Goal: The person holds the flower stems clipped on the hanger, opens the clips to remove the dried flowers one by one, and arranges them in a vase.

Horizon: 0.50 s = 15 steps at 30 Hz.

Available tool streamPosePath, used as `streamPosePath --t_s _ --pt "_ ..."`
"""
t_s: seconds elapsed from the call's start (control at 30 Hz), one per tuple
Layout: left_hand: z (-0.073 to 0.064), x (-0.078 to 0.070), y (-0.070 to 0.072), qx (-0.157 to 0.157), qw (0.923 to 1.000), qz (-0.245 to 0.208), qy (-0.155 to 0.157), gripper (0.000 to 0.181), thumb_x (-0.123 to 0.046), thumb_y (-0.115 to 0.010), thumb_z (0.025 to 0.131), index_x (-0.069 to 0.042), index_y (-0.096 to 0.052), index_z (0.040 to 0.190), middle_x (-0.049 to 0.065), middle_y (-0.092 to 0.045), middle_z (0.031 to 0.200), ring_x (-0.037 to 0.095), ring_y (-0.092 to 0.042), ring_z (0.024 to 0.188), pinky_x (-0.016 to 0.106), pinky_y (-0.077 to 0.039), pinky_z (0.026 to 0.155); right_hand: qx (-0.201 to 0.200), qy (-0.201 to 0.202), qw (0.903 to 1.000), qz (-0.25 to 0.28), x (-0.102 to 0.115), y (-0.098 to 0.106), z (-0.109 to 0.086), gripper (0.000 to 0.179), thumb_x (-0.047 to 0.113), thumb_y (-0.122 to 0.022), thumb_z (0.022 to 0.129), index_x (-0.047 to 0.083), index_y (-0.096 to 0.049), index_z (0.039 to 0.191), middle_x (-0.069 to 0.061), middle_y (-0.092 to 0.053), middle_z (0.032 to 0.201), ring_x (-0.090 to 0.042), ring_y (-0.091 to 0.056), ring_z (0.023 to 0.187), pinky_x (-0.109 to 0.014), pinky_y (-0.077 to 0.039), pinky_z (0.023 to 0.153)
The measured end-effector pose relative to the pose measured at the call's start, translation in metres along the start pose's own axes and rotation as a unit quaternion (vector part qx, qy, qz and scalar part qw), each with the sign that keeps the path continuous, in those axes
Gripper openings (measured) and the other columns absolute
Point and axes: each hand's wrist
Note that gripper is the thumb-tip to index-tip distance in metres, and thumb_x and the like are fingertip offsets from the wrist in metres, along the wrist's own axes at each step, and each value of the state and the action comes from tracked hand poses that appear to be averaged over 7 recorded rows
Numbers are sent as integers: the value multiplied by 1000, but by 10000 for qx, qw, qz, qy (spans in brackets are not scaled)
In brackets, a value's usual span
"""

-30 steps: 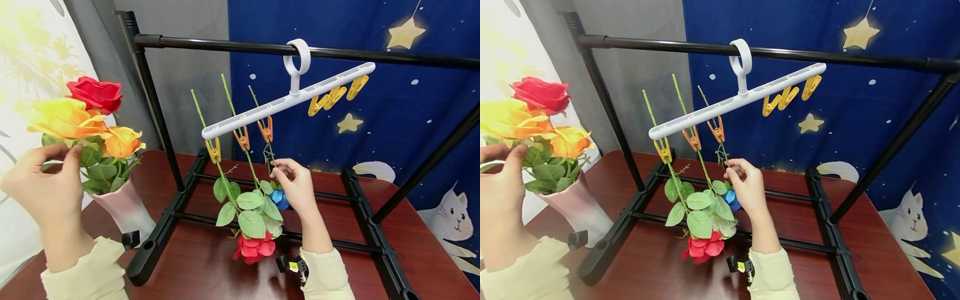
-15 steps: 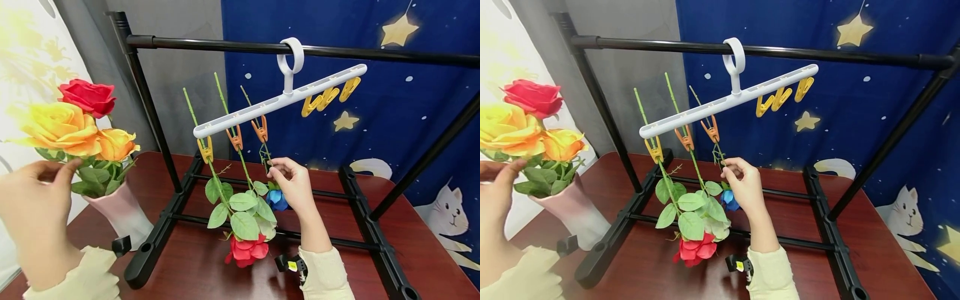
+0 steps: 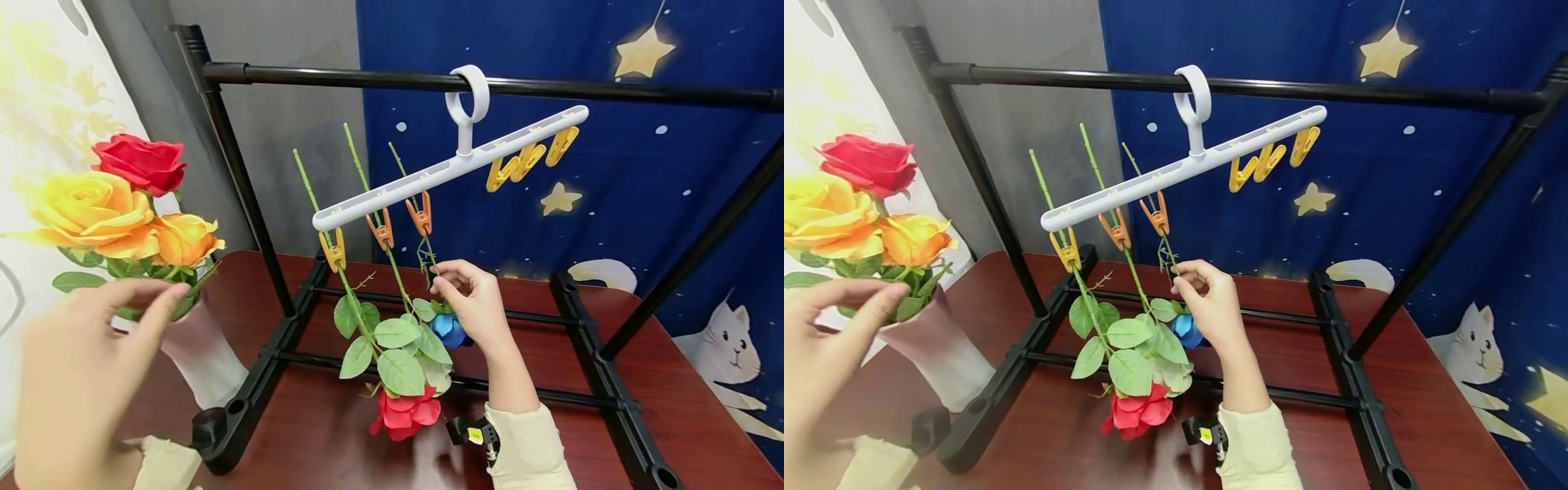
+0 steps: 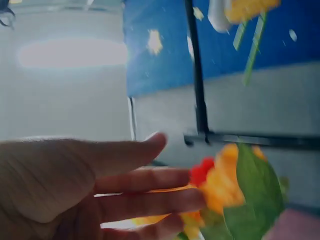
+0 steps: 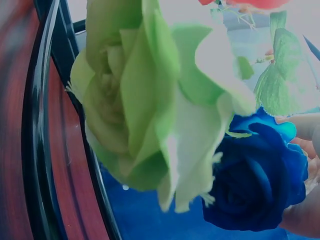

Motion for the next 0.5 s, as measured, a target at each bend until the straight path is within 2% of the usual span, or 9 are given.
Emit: streamPosePath --t_s 0.07,0.13,0.2,0.3,0.43,0.5 --pt "-2 -5 -3 364 9986 -50 -378 19 -29 -76 88 -13 -77 98 11 -69 81 -10 -38 75 18 -31 60 51 25 10000 24 0 -1 0 19 6 -65 95 -1 -70 112 -23 -71 88 -13 -68 77 -21 -52 72" --pt "-2 -9 -8 675 9955 -216 -623 19 -29 -77 87 -15 -77 100 7 -70 82 -10 -37 76 18 -32 63 81 25 9999 60 0 -2 0 19 6 -65 95 -1 -69 112 -23 -71 88 -12 -67 77 -21 -53 72" --pt "-2 -14 -14 945 9920 -349 -763 21 -30 -77 86 -16 -77 101 5 -71 85 -3 -40 79 19 -32 64 92 -2 9999 78 -1 -3 -1 19 6 -65 95 -1 -69 112 -24 -71 88 -8 -66 76 -21 -53 72" --pt "-2 -24 -24 1281 9849 -585 -1004 21 -30 -78 86 -19 -75 104 1 -73 93 6 -49 85 19 -36 69 101 -51 9999 77 -1 -3 -2 20 6 -65 94 -2 -69 112 -24 -70 87 -5 -64 75 -21 -52 72" --pt "-3 -44 -34 1301 9747 -947 -1552 28 -20 -81 82 -19 -73 108 -1 -73 102 12 -59 91 18 -41 75 101 -54 9999 85 -1 -2 -1 19 5 -66 94 -3 -68 112 -23 -70 86 -6 -64 75 -21 -52 71" --pt "-2 -56 -39 1289 9698 -1110 -1747 31 -17 -82 81 -18 -72 111 -2 -72 107 10 -59 94 17 -41 75 114 -54 9999 77 -1 -1 -1 19 5 -65 94 -3 -69 111 -22 -71 86 -6 -64 75 -21 -52 71"
Point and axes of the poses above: each hand's wrist, its own z-axis towards the middle knuckle, its own y-axis out of the back of the hand, x = y × z
